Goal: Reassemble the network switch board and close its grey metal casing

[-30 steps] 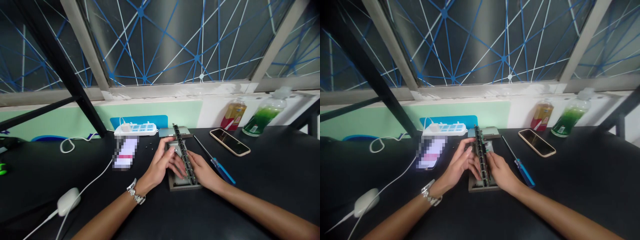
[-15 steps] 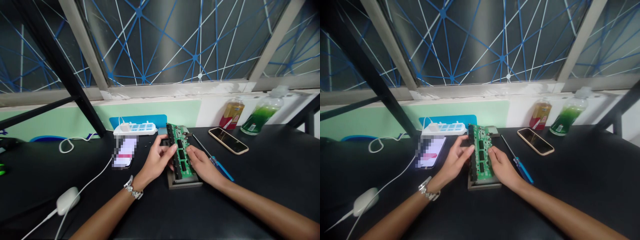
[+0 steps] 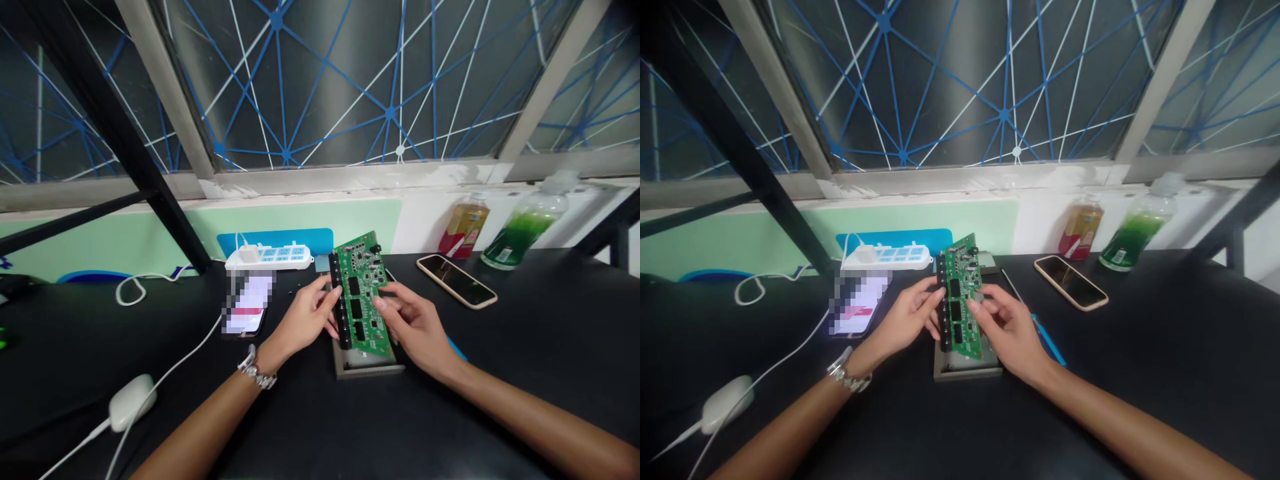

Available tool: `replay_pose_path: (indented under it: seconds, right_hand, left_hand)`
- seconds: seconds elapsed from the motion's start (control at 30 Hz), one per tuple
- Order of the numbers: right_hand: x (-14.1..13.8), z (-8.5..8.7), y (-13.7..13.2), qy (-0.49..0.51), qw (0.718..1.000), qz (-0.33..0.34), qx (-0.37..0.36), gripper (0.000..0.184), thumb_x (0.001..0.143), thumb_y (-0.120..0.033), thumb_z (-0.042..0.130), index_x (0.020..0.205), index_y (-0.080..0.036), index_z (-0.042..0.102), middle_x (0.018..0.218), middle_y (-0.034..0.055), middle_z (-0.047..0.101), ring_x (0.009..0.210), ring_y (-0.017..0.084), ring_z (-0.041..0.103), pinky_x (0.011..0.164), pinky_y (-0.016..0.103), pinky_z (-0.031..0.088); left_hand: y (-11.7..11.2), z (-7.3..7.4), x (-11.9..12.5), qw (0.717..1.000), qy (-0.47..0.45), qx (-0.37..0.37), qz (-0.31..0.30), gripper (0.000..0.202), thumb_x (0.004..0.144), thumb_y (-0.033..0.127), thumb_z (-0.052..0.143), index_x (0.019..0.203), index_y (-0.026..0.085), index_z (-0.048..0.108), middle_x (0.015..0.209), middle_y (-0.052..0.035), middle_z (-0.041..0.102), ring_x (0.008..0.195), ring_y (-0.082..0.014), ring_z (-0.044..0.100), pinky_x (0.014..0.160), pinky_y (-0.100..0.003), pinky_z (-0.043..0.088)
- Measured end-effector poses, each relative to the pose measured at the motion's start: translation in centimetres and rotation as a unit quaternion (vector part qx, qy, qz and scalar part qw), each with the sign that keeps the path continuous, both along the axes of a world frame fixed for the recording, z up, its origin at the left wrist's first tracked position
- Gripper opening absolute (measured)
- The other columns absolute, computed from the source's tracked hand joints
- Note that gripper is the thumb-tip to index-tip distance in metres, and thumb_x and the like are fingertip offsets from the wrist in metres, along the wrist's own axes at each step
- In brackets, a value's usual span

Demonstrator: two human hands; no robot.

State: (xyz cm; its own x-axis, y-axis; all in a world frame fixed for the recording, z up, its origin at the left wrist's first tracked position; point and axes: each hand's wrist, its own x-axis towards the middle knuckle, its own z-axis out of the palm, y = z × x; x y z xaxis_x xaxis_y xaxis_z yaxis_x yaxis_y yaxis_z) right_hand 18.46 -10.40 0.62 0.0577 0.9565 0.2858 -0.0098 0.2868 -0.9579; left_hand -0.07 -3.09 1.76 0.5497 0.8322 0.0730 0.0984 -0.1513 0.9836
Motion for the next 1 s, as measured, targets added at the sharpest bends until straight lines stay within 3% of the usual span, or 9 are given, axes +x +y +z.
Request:
replay_pose_path:
  seconds: [0.13,0.27,0.33,0.43,0.53,0.7,0.87,1.0]
  right_hand:
    - [-0.3,0.1,-0.6,-0.009,0.999,0.032,0.016,0.042,0.091,-0.037,0.062,0.129,-0.021,0.055,0.058,-0.0072,0.041,0.052,0.010,0.037,0.051,0.026,0.031]
    - [-0.4,0.0,-1.0,-0.041,0.998,0.045,0.019,0.048,0.092,-0.035,0.062,0.137,-0.023,0.052,0.060,-0.0068,0.042,0.056,0.011,0.039,0.056,0.027,0.033]
    - [-0.2,0.1,-0.8,-0.044,0.998,0.032,0.012,0.041,0.091,-0.037,0.062,0.129,-0.022,0.057,0.061,-0.0059,0.043,0.056,0.011,0.040,0.056,0.026,0.033]
    - [0.5,0.0,0.1,-0.041,0.999,-0.014,-0.001,0.025,0.091,-0.044,0.060,0.096,-0.020,0.066,0.066,-0.0026,0.048,0.060,0.012,0.043,0.056,0.026,0.035]
    - [1.1,-0.3,1.2,-0.028,0.998,-0.016,-0.054,0.036,0.090,-0.053,0.056,0.078,-0.019,0.061,0.066,-0.0005,0.052,0.059,0.014,0.045,0.054,0.026,0.036]
    - [1.0,-0.9,1.8,0.001,0.981,0.044,-0.190,0.044,0.086,-0.062,0.055,0.078,-0.019,0.060,0.059,-0.0014,0.052,0.051,0.013,0.042,0.047,0.024,0.031]
    - [0.3,-0.7,1.5,-0.001,0.972,0.083,-0.218,0.047,0.086,-0.065,0.053,0.078,-0.019,0.056,0.057,-0.0041,0.047,0.047,0.009,0.032,0.043,0.023,0.023]
    - [0.1,-0.4,1.4,0.004,0.970,0.093,-0.224,0.048,0.087,-0.065,0.052,0.082,-0.017,0.058,0.058,-0.0034,0.049,0.048,0.009,0.036,0.045,0.023,0.023]
  left_hand:
    - [-0.5,0.1,0.4,0.999,-0.009,-0.012,-0.030,0.049,0.094,0.045,0.053,0.133,0.017,0.046,0.072,0.0003,0.063,0.055,-0.0157,0.069,0.050,-0.028,0.062]
    - [-0.7,0.1,0.6,0.999,-0.021,-0.021,-0.032,0.047,0.094,0.044,0.054,0.132,0.017,0.046,0.078,-0.0019,0.065,0.060,-0.0155,0.070,0.055,-0.029,0.063]
    - [-0.5,0.0,0.6,0.999,-0.027,-0.030,-0.026,0.045,0.093,0.045,0.056,0.127,0.017,0.046,0.075,-0.0007,0.064,0.057,-0.0155,0.069,0.054,-0.028,0.062]
    - [-0.1,0.1,0.4,0.998,-0.042,-0.041,-0.009,0.042,0.089,0.047,0.061,0.115,0.018,0.044,0.064,0.0034,0.060,0.049,-0.0159,0.067,0.046,-0.026,0.060]
    - [0.2,0.4,0.0,0.996,-0.070,-0.048,-0.019,0.039,0.088,0.048,0.063,0.104,0.021,0.039,0.059,0.0058,0.058,0.044,-0.0172,0.065,0.038,-0.025,0.056]
    - [-0.2,1.1,-0.2,0.987,-0.119,-0.083,-0.076,0.032,0.093,0.046,0.055,0.105,0.024,0.034,0.073,0.0020,0.063,0.050,-0.0201,0.070,0.040,-0.026,0.058]
    - [-1.0,1.1,0.2,0.983,-0.139,-0.070,-0.097,0.032,0.092,0.038,0.059,0.106,0.024,0.034,0.077,0.0023,0.063,0.054,-0.0193,0.071,0.044,-0.026,0.060]
    - [-1.2,1.2,0.4,0.981,-0.144,-0.069,-0.111,0.030,0.094,0.038,0.056,0.109,0.024,0.034,0.082,-0.0004,0.064,0.057,-0.0196,0.072,0.047,-0.027,0.061]
